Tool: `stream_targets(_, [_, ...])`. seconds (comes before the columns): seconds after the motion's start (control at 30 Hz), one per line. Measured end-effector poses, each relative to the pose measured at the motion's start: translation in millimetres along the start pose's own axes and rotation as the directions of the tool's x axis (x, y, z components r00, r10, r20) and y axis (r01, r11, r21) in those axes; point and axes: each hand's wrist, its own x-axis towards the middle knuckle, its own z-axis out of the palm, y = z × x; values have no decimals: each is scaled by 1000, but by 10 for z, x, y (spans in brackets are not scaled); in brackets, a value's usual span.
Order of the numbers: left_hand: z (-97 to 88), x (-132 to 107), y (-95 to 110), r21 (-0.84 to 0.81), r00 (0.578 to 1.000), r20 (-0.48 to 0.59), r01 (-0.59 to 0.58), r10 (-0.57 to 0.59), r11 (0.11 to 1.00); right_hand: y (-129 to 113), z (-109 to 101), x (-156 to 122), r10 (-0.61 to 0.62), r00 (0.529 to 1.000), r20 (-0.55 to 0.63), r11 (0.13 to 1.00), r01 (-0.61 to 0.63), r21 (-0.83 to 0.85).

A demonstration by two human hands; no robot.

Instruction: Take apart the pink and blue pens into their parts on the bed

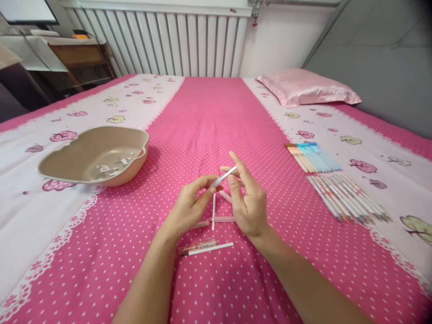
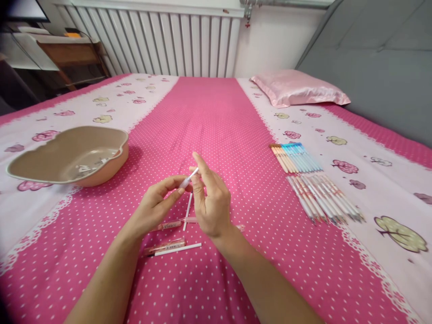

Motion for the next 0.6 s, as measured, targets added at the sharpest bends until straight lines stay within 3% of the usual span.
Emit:
stream_targets(0.13, [-6,9,14,-23,999,31,15,-14,1000,-55,-55,42,47,999,20,998,-48,43])
stream_targets(0.3, [-30,30,-64,-6,988,-116,99,-99,995,-44,-256,178,133,991,-23,991,-132,24])
stream_targets(0.47, [-64,49,-204,-112,909,-364,172,-201,979,14,-331,213,210,955,211,977,-201,-67])
stream_targets(0.6, [-80,55,-170,-262,806,-486,235,-338,936,-36,-204,103,144,856,496,986,-84,-142])
